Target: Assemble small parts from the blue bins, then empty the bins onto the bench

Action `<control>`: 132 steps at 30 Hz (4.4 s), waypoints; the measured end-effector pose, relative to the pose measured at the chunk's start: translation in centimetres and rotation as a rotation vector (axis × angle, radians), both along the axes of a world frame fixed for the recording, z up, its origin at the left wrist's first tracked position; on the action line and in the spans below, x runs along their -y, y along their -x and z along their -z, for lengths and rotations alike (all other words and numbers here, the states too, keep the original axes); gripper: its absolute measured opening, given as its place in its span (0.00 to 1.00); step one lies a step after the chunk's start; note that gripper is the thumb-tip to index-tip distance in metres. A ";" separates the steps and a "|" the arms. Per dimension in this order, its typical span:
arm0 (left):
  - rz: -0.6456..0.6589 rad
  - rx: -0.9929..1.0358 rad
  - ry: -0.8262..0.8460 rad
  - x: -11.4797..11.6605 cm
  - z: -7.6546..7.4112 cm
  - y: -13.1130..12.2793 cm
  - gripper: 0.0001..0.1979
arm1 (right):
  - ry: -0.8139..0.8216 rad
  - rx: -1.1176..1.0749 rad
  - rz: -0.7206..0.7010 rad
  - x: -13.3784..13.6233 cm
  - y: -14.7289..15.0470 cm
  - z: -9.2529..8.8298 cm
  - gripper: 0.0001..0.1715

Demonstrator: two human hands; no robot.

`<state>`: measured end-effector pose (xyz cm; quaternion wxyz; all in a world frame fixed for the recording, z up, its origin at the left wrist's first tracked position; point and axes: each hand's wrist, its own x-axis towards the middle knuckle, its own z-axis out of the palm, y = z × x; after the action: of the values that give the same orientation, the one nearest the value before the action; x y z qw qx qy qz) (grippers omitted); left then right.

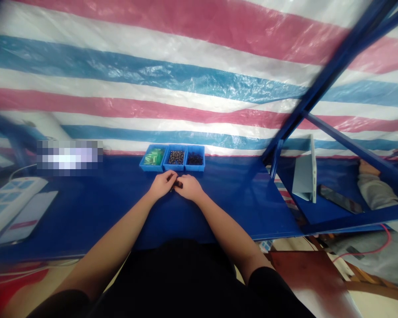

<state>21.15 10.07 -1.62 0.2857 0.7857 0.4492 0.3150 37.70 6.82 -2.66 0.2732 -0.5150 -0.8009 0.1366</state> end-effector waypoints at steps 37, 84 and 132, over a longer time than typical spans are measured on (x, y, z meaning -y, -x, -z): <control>0.005 -0.025 -0.017 -0.5 0.7 0.2 0.13 | 0.017 -0.446 0.148 -0.7 -0.6 1.0 0.11; 0.028 -0.031 0.056 -0.1 0.1 0.0 0.15 | 0.038 -0.480 0.126 -0.8 -1.2 0.5 0.11; 0.049 0.040 0.040 0.1 0.2 0.0 0.13 | -0.026 -0.442 0.156 -0.8 -0.9 0.7 0.13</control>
<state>21.13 10.02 -1.78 0.3181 0.7841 0.4301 0.3146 38.65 7.66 -3.33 0.4582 -0.5293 -0.6812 0.2141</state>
